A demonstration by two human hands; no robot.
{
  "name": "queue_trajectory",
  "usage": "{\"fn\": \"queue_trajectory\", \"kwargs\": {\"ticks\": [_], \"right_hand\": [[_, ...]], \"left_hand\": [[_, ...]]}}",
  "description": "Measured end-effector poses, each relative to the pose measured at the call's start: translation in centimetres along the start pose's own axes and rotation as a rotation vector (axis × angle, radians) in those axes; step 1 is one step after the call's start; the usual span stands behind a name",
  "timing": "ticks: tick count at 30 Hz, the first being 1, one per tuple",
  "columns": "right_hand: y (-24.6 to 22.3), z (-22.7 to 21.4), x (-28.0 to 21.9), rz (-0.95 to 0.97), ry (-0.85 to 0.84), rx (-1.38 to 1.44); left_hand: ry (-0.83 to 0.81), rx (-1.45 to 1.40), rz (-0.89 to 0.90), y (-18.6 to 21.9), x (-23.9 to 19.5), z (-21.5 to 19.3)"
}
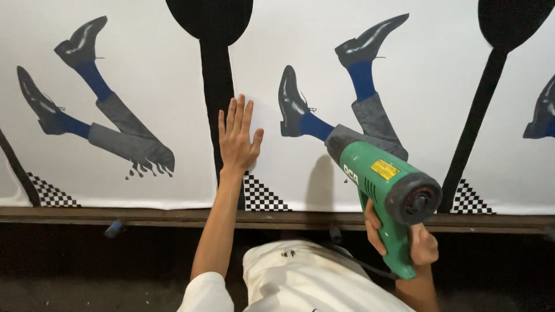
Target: The person uses a green heat gun to apply heat to a large white sheet of wallpaper featuring a graphic of legs and shoes. They smooth the material against the wall with their left hand while directing the heat gun with their right hand. The person then moves the heat gun away from the wall and handles the power cord.
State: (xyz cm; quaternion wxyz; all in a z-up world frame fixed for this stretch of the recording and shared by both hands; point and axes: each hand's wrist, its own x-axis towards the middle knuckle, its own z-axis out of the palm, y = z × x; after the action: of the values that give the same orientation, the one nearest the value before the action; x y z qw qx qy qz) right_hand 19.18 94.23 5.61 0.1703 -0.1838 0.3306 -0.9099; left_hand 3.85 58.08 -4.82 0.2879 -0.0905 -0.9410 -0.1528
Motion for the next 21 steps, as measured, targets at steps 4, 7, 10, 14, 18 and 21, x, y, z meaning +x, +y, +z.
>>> {"fn": "queue_trajectory", "kwargs": {"ticks": [4,7,10,14,18,21], "right_hand": [[-0.2,-1.1,-1.2,0.009,-0.027,0.003],[-0.6,-1.4,-1.1,0.055,-0.109,0.009],[-0.7,-1.7,-1.5,0.046,-0.084,0.072],[-0.5,-1.9,-1.6,0.047,-0.088,0.022],[-0.3,-2.8,-1.2,0.027,-0.134,-0.119],[0.1,-2.5,-1.0,0.024,-0.089,-0.088]], "left_hand": [[-0.002,-0.002,0.002,0.0,0.0,0.0],[0.003,0.0,-0.003,0.0,0.0,-0.1],[0.002,0.001,0.001,0.2,0.2,0.0],[0.011,-0.004,-0.004,0.0,0.0,0.0],[0.029,-0.035,0.0,-0.1,0.0,0.1],[0.035,-0.022,-0.008,-0.2,0.0,0.3]]}}
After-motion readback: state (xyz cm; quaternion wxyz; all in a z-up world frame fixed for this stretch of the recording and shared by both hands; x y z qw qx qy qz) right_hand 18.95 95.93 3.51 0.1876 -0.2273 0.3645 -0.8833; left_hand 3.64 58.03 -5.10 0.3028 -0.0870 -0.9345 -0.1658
